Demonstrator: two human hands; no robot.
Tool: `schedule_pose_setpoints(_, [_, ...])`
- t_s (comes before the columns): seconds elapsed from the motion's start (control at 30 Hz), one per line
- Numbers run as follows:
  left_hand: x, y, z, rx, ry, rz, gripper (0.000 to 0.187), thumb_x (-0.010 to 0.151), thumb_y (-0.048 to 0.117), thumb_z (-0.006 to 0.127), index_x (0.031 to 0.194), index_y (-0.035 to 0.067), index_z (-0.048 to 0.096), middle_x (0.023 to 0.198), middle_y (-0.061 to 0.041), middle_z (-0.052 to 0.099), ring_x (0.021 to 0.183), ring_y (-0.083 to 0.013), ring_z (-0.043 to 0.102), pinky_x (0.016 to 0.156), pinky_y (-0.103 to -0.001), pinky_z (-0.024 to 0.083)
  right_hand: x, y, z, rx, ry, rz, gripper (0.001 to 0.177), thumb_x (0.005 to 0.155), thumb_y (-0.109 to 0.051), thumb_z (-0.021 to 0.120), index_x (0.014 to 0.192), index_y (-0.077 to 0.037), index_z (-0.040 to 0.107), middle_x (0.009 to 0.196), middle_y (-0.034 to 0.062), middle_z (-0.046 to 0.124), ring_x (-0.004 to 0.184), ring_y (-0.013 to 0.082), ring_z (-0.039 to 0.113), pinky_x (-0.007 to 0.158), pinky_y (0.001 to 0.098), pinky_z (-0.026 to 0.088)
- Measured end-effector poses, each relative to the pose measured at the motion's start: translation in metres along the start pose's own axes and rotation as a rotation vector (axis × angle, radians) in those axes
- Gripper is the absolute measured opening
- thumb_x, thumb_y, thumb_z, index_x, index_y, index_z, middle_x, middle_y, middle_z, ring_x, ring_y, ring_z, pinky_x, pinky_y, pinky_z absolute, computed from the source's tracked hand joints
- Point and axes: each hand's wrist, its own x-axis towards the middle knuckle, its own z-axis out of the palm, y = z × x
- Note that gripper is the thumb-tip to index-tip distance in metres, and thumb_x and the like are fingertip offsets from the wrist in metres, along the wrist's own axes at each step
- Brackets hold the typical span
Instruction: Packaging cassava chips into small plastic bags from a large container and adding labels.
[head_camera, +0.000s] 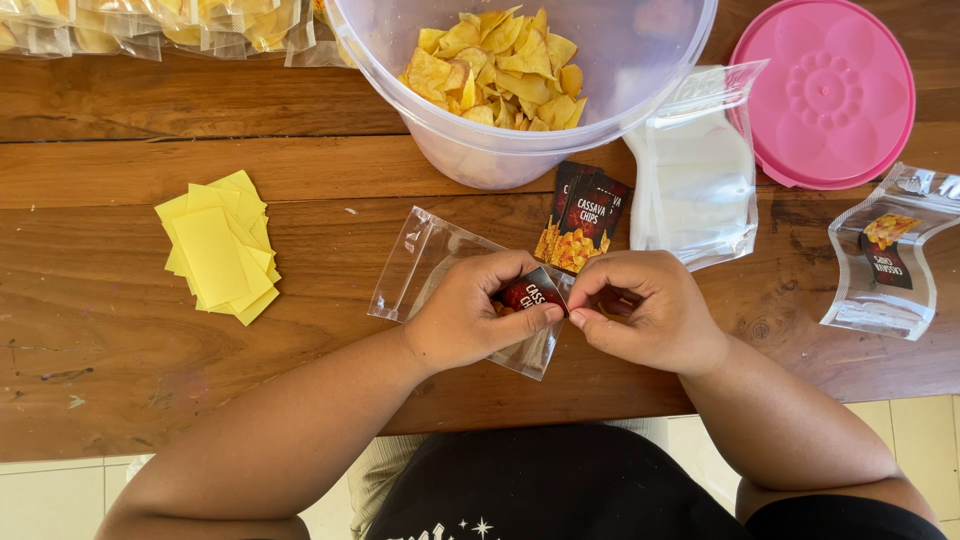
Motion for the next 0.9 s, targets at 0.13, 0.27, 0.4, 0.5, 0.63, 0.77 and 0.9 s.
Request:
schedule_pose_setpoints(0.13, [-0.001,-0.008,0.000,-0.006,-0.003,0.011,0.018,0.084,0.013,0.079,0.088,0.000,0.068,0.064,-0.010,0.058,0.063,-0.0109,0.055,0.051,-0.021,0.046,0.000,0.001,0.000,-0.008,-0.012,-0.019,0.007,0.070,0.007,0.070,0.073,0.001,0.072,0.058,0.0104,0.065,0.049,0.0118,0.050,0.041,0.0206,0.039])
schedule_pose_setpoints(0.27, [-0.002,-0.007,-0.001,0.041,0.028,0.056,0.027,0.082,0.018,0.082,0.097,0.001,0.067,0.074,-0.013,0.065,0.070,-0.0175,0.063,0.060,-0.029,0.054,-0.002,0.004,-0.001,-0.013,-0.012,-0.046,0.006,0.071,0.006,0.070,0.071,0.000,0.071,0.056,0.0106,0.064,0.048,0.0135,0.050,0.041,0.0231,0.039])
schedule_pose_setpoints(0.4, [-0.007,0.007,0.002,0.433,0.177,0.210,0.050,0.077,0.036,0.086,0.106,0.004,0.061,0.094,-0.013,0.070,0.090,-0.0301,0.072,0.077,-0.042,0.060,-0.007,0.014,-0.003,0.047,-0.019,-0.043,0.006,0.071,0.006,0.070,0.069,0.000,0.070,0.056,0.0107,0.063,0.049,0.0146,0.050,0.042,0.0249,0.040])
schedule_pose_setpoints(0.5, [-0.009,0.011,0.002,0.590,0.221,0.354,0.030,0.087,0.035,0.078,0.090,0.009,0.062,0.076,-0.007,0.062,0.075,-0.0220,0.063,0.071,-0.032,0.056,-0.003,0.015,-0.004,0.064,-0.019,-0.060,0.006,0.072,0.006,0.070,0.071,0.000,0.070,0.057,0.0102,0.063,0.050,0.0136,0.050,0.043,0.0247,0.040])
schedule_pose_setpoints(0.63, [-0.009,0.014,0.010,0.522,0.143,0.438,0.009,0.092,0.017,0.071,0.093,0.008,0.068,0.079,-0.006,0.069,0.077,-0.0237,0.070,0.072,-0.033,0.057,0.001,0.015,0.000,0.020,-0.004,-0.070,0.006,0.073,0.005,0.069,0.071,-0.001,0.069,0.057,0.0094,0.062,0.050,0.0126,0.050,0.043,0.0247,0.040])
schedule_pose_setpoints(0.77, [-0.010,0.017,0.010,0.372,0.151,0.403,0.017,0.088,0.020,0.074,0.096,0.006,0.069,0.079,-0.010,0.071,0.071,-0.0240,0.070,0.062,-0.032,0.057,0.001,0.015,0.006,-0.117,0.056,-0.143,0.006,0.074,0.004,0.071,0.071,-0.002,0.069,0.057,0.0095,0.061,0.048,0.0159,0.053,0.044,0.0266,0.043])
schedule_pose_setpoints(0.9, [-0.008,0.012,0.008,0.323,0.191,0.355,0.006,0.088,0.012,0.074,0.087,0.006,0.071,0.069,-0.007,0.070,0.059,-0.0177,0.066,0.051,-0.025,0.053,0.001,0.011,0.009,-0.203,0.107,-0.200,0.007,0.074,0.003,0.071,0.072,-0.004,0.070,0.058,0.0069,0.062,0.047,0.0152,0.053,0.045,0.0245,0.043])
